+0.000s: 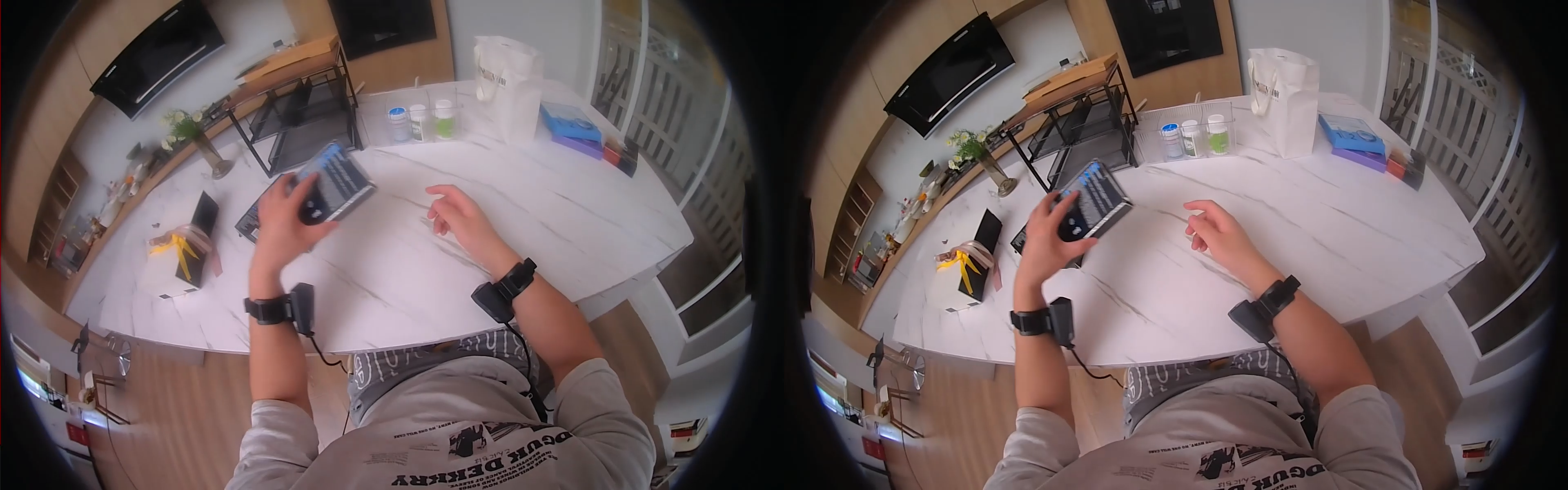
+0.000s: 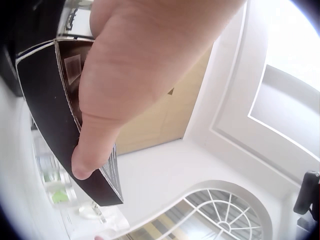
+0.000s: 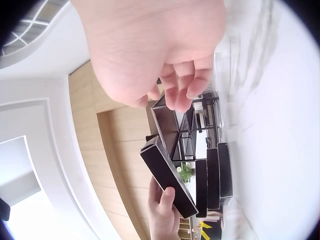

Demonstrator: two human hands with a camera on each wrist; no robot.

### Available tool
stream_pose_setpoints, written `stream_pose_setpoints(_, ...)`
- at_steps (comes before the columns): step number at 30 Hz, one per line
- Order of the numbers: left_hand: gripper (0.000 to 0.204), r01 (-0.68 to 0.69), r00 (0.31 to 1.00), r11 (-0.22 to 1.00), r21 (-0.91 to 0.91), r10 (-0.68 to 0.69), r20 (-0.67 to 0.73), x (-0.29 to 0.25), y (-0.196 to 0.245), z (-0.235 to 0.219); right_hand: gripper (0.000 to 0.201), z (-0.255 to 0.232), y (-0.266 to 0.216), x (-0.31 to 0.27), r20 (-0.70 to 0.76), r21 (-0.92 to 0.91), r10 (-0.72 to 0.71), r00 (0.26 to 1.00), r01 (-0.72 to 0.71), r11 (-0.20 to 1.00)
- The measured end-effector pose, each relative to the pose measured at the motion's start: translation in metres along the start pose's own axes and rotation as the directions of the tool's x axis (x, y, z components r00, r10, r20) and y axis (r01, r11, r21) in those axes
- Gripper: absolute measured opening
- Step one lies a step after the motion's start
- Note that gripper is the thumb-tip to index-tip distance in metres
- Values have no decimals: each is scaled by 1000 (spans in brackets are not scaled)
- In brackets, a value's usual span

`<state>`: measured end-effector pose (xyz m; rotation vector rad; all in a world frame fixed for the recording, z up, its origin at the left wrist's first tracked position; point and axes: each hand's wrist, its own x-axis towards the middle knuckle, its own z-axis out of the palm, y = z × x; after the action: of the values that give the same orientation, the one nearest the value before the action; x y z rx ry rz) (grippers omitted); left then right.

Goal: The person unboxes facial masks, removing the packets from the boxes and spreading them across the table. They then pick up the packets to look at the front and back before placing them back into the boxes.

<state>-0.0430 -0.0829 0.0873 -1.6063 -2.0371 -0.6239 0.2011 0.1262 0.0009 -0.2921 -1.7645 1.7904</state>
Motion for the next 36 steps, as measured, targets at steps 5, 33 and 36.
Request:
stream_pose_setpoints(5,73,123,990,991,52,-126,66,12,-67,-28,29,-1,1,-1,13,-37,-10,1000,10,999)
stream_pose_setpoints(33,14,442,896,359,-822,-138,421,26,38,81,18,1,18,5,-66,-131,-9,998,0,991)
stream_pose_setpoints(36,12,426,901,265,-865,-206,381,17,42,73,18,-4,28,9,-96,-114,-41,995,30,993)
